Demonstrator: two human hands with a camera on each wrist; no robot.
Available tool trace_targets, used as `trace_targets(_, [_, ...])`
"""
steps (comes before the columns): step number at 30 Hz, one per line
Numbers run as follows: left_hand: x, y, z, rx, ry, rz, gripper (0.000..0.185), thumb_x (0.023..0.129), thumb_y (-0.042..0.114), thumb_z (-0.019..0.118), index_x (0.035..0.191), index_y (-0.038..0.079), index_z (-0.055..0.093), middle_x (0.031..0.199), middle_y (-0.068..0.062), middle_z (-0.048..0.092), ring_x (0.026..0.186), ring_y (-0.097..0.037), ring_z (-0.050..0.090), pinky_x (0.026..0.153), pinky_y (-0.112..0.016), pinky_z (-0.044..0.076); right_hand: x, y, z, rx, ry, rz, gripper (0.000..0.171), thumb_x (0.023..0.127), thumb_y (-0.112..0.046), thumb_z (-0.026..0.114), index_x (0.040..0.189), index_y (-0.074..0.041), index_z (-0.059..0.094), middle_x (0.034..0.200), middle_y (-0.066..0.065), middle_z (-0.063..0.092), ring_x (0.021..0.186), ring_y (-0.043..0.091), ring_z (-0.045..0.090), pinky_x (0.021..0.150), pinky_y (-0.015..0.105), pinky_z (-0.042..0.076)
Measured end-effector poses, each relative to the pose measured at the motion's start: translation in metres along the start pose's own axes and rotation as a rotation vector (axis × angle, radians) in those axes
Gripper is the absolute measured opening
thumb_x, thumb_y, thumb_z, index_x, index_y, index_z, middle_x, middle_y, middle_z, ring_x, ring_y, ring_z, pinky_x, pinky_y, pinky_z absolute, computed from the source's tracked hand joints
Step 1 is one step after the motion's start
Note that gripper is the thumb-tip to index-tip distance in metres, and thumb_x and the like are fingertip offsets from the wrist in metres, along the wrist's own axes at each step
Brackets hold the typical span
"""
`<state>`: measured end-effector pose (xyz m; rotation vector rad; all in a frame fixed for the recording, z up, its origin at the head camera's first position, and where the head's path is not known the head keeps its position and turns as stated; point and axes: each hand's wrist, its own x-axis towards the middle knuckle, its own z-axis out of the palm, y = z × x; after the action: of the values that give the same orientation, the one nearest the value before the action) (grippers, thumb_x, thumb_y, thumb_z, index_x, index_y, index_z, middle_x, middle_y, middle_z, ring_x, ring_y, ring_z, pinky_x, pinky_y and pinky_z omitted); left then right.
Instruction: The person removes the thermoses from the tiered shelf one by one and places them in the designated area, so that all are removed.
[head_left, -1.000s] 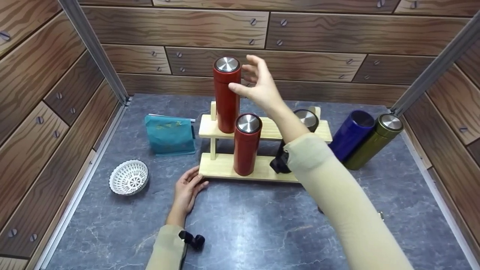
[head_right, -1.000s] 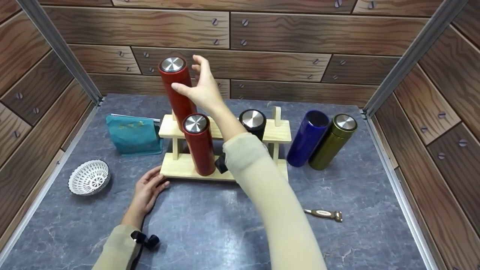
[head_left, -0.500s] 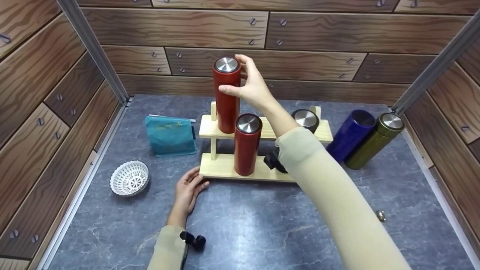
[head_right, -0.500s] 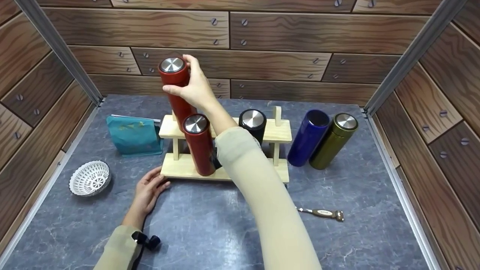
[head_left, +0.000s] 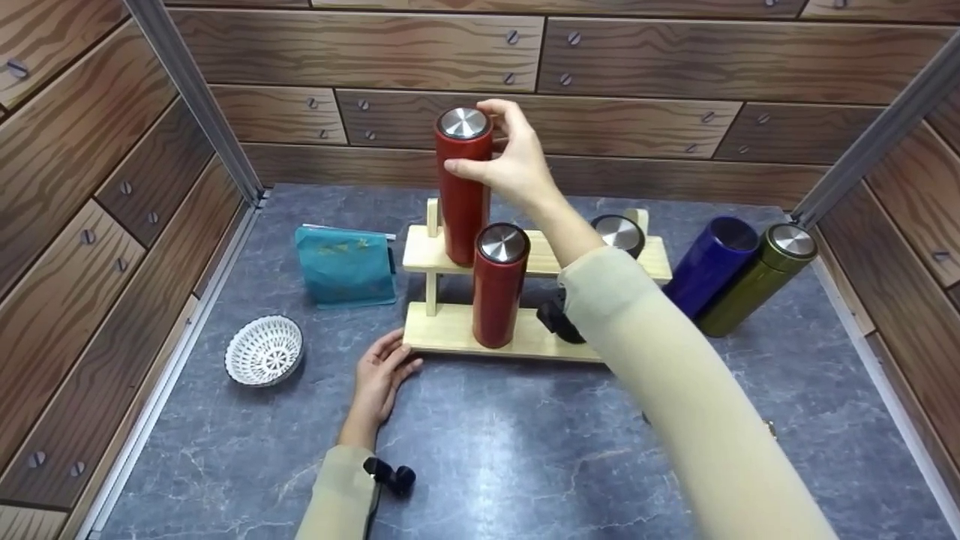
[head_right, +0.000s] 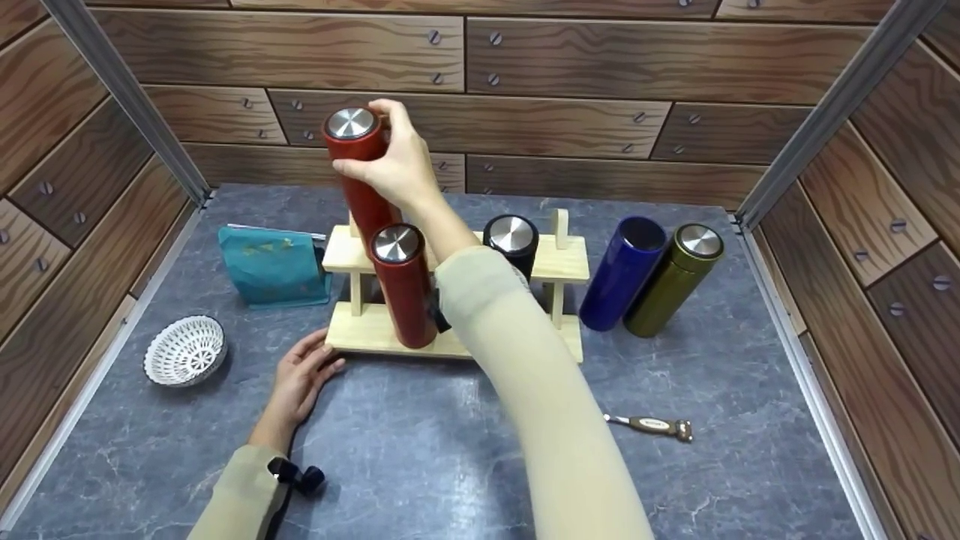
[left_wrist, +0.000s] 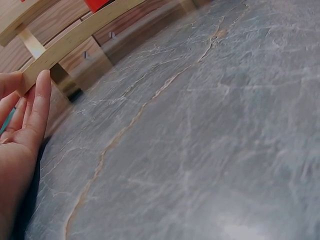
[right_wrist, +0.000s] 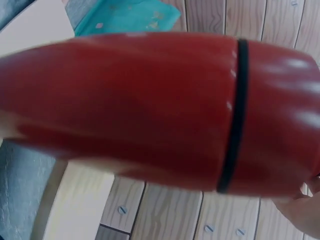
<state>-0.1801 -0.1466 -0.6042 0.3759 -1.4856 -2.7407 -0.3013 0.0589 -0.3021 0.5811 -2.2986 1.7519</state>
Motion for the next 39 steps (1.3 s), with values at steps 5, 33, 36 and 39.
trace_targets(5, [-0.003, -0.002, -0.001, 0.008, 0.017, -0.023, 0.044, 0.084, 0.000, 0.066, 0.125, -0.004, 0.051, 0.112, -0.018, 0.052, 0.093, -0.025, 0.059, 0.081, -0.041, 0.055, -0.005, -0.003, -0.015, -0.005, 0.023, -0.001, 0.075, 0.065, -0.012, 0.085, 0.128, -0.006, 0.045, 0.115, 0.007, 0.058, 0.095, 0.023, 0.056, 0.081, 0.031, 0.050])
trace_targets(33, [0.001, -0.002, 0.001, 0.009, 0.013, 0.004, 0.047, 0.082, 0.003, 0.069, 0.126, -0.002, 0.052, 0.114, -0.018, 0.052, 0.094, -0.025, 0.059, 0.083, -0.042, 0.055, -0.019, -0.005, -0.095, 0.046, 0.207, 0.079, 0.076, 0.060, -0.008, 0.088, 0.126, -0.012, 0.050, 0.119, 0.004, 0.059, 0.100, 0.025, 0.056, 0.085, 0.036, 0.050])
trace_targets(36, [0.002, -0.001, 0.001, 0.016, 0.011, 0.011, 0.048, 0.082, 0.005, 0.070, 0.126, -0.002, 0.051, 0.114, -0.017, 0.052, 0.095, -0.025, 0.059, 0.083, -0.042, 0.055, -0.022, -0.004, -0.105, 0.041, 0.221, 0.094, 0.077, 0.060, -0.009, 0.088, 0.127, -0.014, 0.050, 0.120, 0.004, 0.059, 0.102, 0.025, 0.055, 0.088, 0.037, 0.049])
trace_targets(39, [0.002, -0.001, 0.000, 0.012, 0.004, 0.012, 0.048, 0.082, 0.004, 0.069, 0.126, -0.002, 0.051, 0.114, -0.018, 0.052, 0.095, -0.025, 0.059, 0.084, -0.042, 0.054, -0.026, -0.002, -0.116, 0.052, 0.243, 0.104, 0.077, 0.060, -0.009, 0.088, 0.127, -0.013, 0.050, 0.120, 0.005, 0.058, 0.102, 0.025, 0.054, 0.088, 0.037, 0.048])
